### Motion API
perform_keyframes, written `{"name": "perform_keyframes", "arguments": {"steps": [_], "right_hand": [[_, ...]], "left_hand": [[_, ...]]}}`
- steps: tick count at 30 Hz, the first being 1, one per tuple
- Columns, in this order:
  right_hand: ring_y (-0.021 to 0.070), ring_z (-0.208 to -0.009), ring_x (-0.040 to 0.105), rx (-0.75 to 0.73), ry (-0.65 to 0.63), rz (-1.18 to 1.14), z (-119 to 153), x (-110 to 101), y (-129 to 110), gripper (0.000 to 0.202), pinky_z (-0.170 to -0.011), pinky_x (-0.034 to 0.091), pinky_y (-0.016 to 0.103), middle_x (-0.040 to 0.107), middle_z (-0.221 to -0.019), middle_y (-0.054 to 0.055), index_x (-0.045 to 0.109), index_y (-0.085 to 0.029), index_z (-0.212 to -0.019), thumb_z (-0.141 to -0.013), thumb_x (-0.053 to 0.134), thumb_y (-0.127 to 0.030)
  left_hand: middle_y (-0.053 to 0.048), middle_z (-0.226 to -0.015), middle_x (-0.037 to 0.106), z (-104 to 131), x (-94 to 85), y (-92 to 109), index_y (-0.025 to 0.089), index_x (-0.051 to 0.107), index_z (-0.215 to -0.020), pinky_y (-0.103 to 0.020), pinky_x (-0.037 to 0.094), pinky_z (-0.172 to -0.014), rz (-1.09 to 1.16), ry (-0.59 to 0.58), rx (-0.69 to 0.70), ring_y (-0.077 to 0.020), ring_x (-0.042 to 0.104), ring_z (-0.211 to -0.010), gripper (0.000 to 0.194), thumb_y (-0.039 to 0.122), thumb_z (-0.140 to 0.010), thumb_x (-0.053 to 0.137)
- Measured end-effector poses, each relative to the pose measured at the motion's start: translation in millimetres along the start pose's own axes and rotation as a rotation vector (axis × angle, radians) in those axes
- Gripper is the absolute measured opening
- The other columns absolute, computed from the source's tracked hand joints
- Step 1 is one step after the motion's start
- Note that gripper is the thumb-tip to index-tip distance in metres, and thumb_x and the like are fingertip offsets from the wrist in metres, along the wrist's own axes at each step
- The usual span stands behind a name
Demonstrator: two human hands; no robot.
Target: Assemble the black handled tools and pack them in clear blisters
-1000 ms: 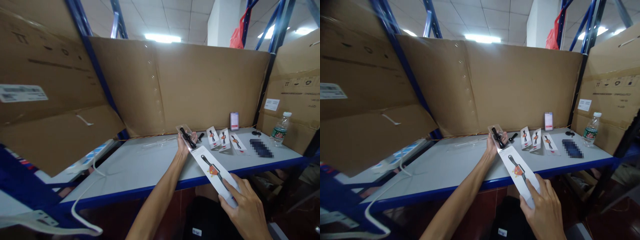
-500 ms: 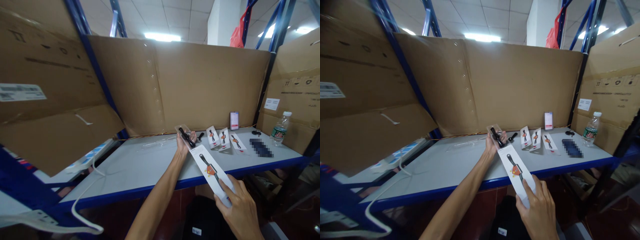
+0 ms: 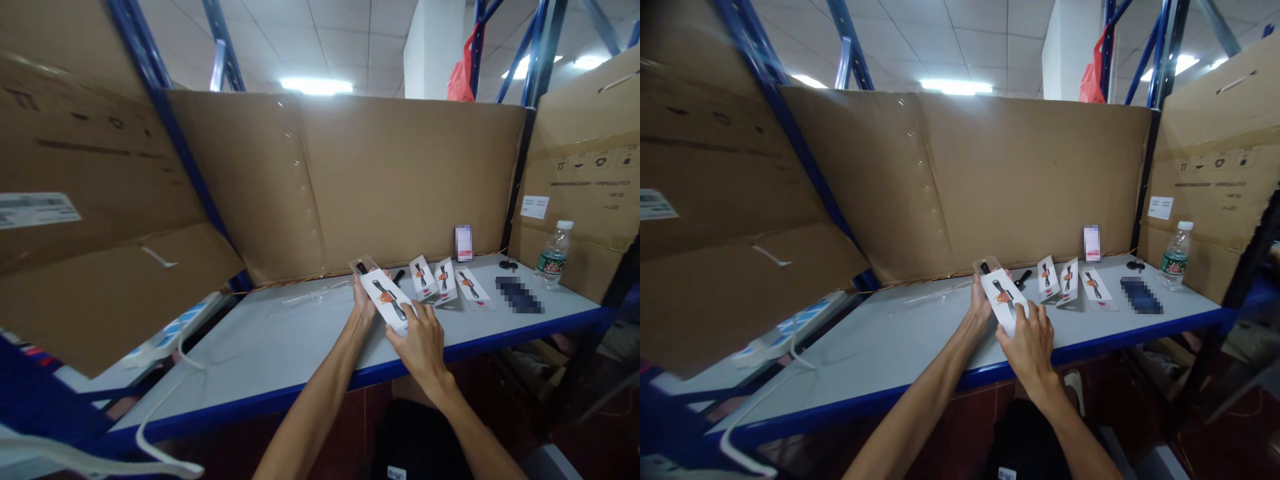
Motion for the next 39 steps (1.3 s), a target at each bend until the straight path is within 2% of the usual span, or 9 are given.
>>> {"name": "perform_keyframes", "arguments": {"steps": [3,6,10,13,21,28,34,37,39], "right_hand": [[0.0292,-0.115,0.059,-0.011,0.023,-0.198,-5,4,3,0.043,-0.094,0.050,0.040,0.067,-0.125,0.014,0.062,-0.017,-0.127,-0.086,0.063,-0.028],[0.0269,-0.108,0.065,0.107,0.063,-0.489,10,3,37,0.040,-0.091,0.051,0.039,0.070,-0.119,0.015,0.061,-0.017,-0.124,-0.091,0.057,-0.038],[0.0194,-0.058,0.065,0.325,-0.298,-0.911,34,35,71,0.049,-0.048,0.046,0.026,0.071,-0.068,0.008,0.066,-0.017,-0.088,-0.088,0.051,-0.063],[0.0144,-0.047,0.057,0.397,-0.414,-1.110,41,45,69,0.055,-0.034,0.029,0.018,0.069,-0.061,0.007,0.064,-0.016,-0.079,-0.079,0.058,-0.071],[0.0107,-0.042,0.051,0.431,-0.232,-1.228,27,51,51,0.051,-0.034,0.029,0.018,0.065,-0.055,0.006,0.063,-0.015,-0.069,-0.075,0.065,-0.066],[0.0093,-0.035,0.045,0.453,-0.160,-1.152,-17,83,44,0.050,-0.031,0.026,0.018,0.060,-0.047,0.004,0.060,-0.017,-0.064,-0.072,0.062,-0.066],[0.0102,-0.034,0.051,0.456,-0.345,-1.225,-28,94,37,0.047,-0.028,0.026,0.016,0.064,-0.051,0.000,0.055,-0.019,-0.075,-0.072,0.066,-0.064],[0.0119,-0.036,0.055,0.455,-0.411,-1.334,-24,84,37,0.048,-0.029,0.032,0.017,0.066,-0.056,0.001,0.053,-0.019,-0.081,-0.070,0.069,-0.063],[0.0115,-0.037,0.055,0.430,-0.295,-1.373,-22,63,47,0.048,-0.030,0.036,0.018,0.065,-0.058,0.000,0.053,-0.019,-0.078,-0.069,0.070,-0.063]], "left_hand": [[-0.015,-0.077,0.072,2,-1.8,7,0.011,0.069,-0.095,-0.038,0.058,-0.066,0.017,0.033,0.017,-0.0252,0.070,-0.067,0.074,0.067,-0.097,0.021],[-0.016,-0.078,0.073,3,0.8,12,0.008,0.069,-0.101,-0.038,0.058,-0.064,0.025,0.039,0.037,-0.0264,0.071,-0.068,0.075,0.066,-0.097,0.022],[-0.016,-0.077,0.073,2,4.3,8,0.008,0.069,-0.102,-0.037,0.058,-0.062,0.029,0.046,0.033,-0.0256,0.071,-0.065,0.074,0.065,-0.097,0.023],[-0.015,-0.076,0.073,3,7.9,3,0.008,0.069,-0.100,-0.036,0.058,-0.061,0.014,0.006,0.008,-0.0248,0.070,-0.064,0.072,0.065,-0.097,0.026],[-0.014,-0.075,0.072,7,5.9,4,0.009,0.070,-0.101,-0.034,0.057,-0.063,0.027,-0.009,0.016,-0.0238,0.069,-0.064,0.068,0.061,-0.098,0.027],[-0.014,-0.075,0.072,7,9.6,-2,0.008,0.071,-0.099,-0.037,0.056,-0.061,-0.027,-0.049,-0.011,-0.0240,0.066,-0.061,0.072,0.066,-0.095,0.029],[-0.015,-0.079,0.074,10,8.7,1,0.008,0.071,-0.105,-0.038,0.057,-0.059,-0.063,-0.030,-0.023,-0.0255,0.069,-0.063,0.072,0.065,-0.096,0.028],[-0.017,-0.089,0.075,18,25.4,-15,0.008,0.069,-0.112,-0.043,0.058,-0.074,-0.155,-0.117,-0.137,-0.0289,0.072,-0.076,0.069,0.065,-0.096,0.033],[-0.018,-0.098,0.075,25,39.2,-27,0.010,0.068,-0.117,-0.048,0.055,-0.085,-0.213,-0.208,-0.201,-0.0321,0.072,-0.089,0.067,0.065,-0.095,0.037]]}}
Point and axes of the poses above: each hand's wrist, its own z-axis away from the middle knuckle, its own x-axis out of the palm, y = z × x, the point moved 8 cm from there along -z, towards the middle knuckle
